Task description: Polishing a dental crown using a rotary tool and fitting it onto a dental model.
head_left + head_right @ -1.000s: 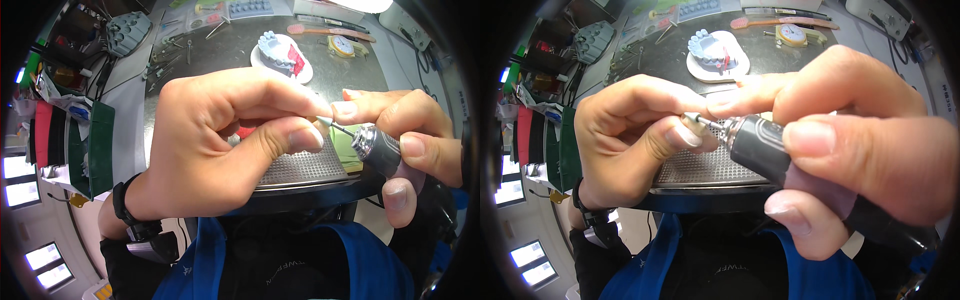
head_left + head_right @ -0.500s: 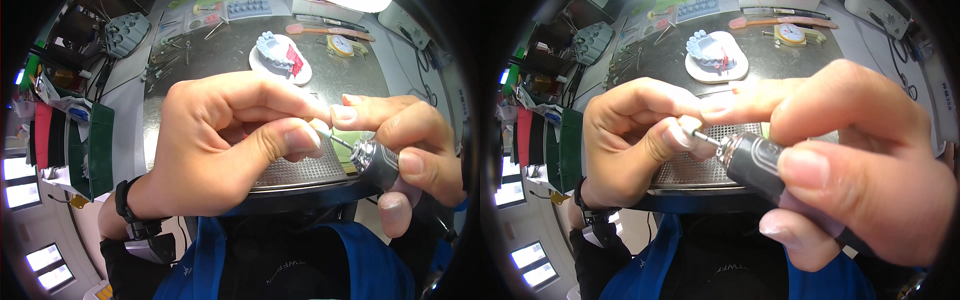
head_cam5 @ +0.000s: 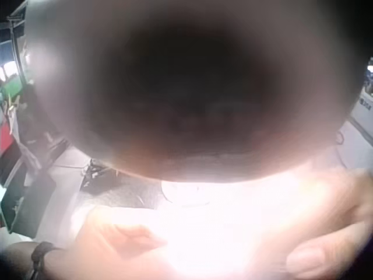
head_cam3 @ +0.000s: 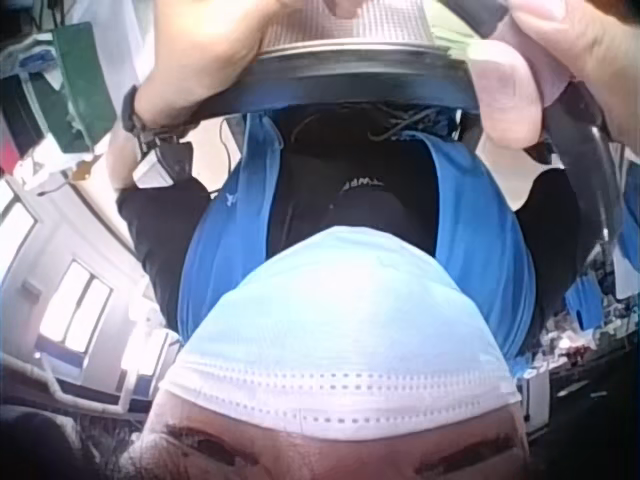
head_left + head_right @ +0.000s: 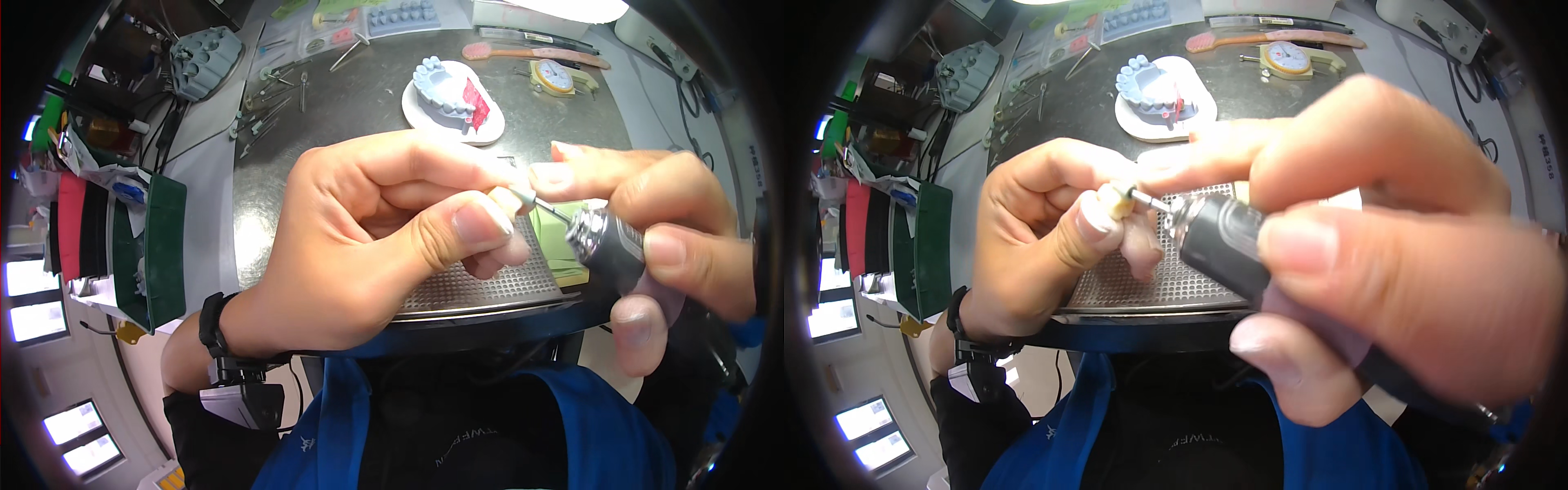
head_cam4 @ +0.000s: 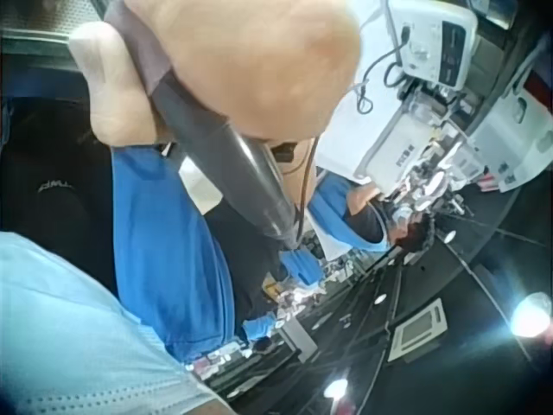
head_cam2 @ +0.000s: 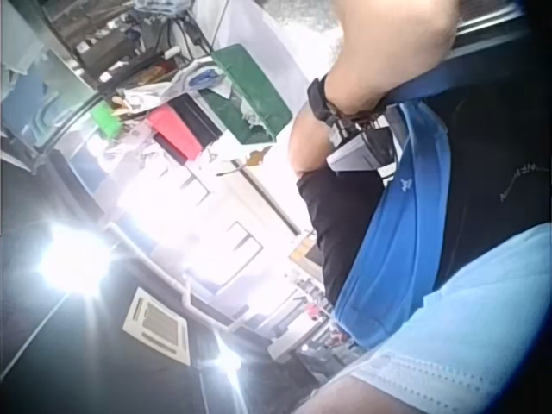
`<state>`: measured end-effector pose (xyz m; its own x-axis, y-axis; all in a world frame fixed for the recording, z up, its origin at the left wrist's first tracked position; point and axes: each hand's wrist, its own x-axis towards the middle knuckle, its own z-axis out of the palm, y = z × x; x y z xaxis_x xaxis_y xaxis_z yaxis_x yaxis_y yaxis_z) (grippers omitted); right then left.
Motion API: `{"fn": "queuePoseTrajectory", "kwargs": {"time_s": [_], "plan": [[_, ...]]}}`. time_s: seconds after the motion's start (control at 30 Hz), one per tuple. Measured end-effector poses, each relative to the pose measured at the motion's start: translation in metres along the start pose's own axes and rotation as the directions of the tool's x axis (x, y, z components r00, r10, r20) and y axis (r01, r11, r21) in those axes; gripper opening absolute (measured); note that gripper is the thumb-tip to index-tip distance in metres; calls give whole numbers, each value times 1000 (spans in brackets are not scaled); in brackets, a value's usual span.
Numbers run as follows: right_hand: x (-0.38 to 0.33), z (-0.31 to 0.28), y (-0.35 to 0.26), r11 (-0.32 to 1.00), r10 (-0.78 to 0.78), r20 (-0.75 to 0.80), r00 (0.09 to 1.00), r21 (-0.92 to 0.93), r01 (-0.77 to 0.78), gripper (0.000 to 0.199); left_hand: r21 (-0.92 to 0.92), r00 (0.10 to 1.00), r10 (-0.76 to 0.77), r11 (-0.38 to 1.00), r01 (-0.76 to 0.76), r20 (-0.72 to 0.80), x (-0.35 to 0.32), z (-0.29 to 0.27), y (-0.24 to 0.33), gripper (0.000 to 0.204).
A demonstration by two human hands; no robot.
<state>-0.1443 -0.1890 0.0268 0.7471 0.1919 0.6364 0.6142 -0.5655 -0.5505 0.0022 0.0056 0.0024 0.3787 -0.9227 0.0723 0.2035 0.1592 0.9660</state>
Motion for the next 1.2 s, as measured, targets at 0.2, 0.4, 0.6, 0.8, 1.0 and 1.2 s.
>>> {"fn": "queuePoseTrajectory", "kwargs": {"time_s": [0.2, 0.4, 0.6, 0.8, 1.0, 1.2], "plan": [[10, -41, -28, 953, 277, 225, 934, 58, -297, 52, -14, 985, 173, 985, -174, -16, 5, 5, -5, 25], [-12, -6, 19, 897, 33, -64, 997, 441, -2, 52, 56, 976, 219, 974, -219, 2, 4, 0, -5, 28], [-13, -19, 20, 974, -29, 108, 994, 225, 4, 58, 398, 962, 254, 876, -272, 98, 3, -6, 4, 33], [18, -83, -9, 909, 273, 468, 841, 159, -384, 59, 449, 948, 311, 838, -310, 75, 3, -5, 7, 29], [-12, -42, 10, 975, 183, 264, 947, 76, -210, 63, 500, 945, 322, 809, -309, 63, 1, -5, 7, 32], [-20, -8, 26, 960, -102, -31, 994, 258, 107, 56, 506, 949, 306, 808, -302, 78, -1, -8, 9, 34]]}}
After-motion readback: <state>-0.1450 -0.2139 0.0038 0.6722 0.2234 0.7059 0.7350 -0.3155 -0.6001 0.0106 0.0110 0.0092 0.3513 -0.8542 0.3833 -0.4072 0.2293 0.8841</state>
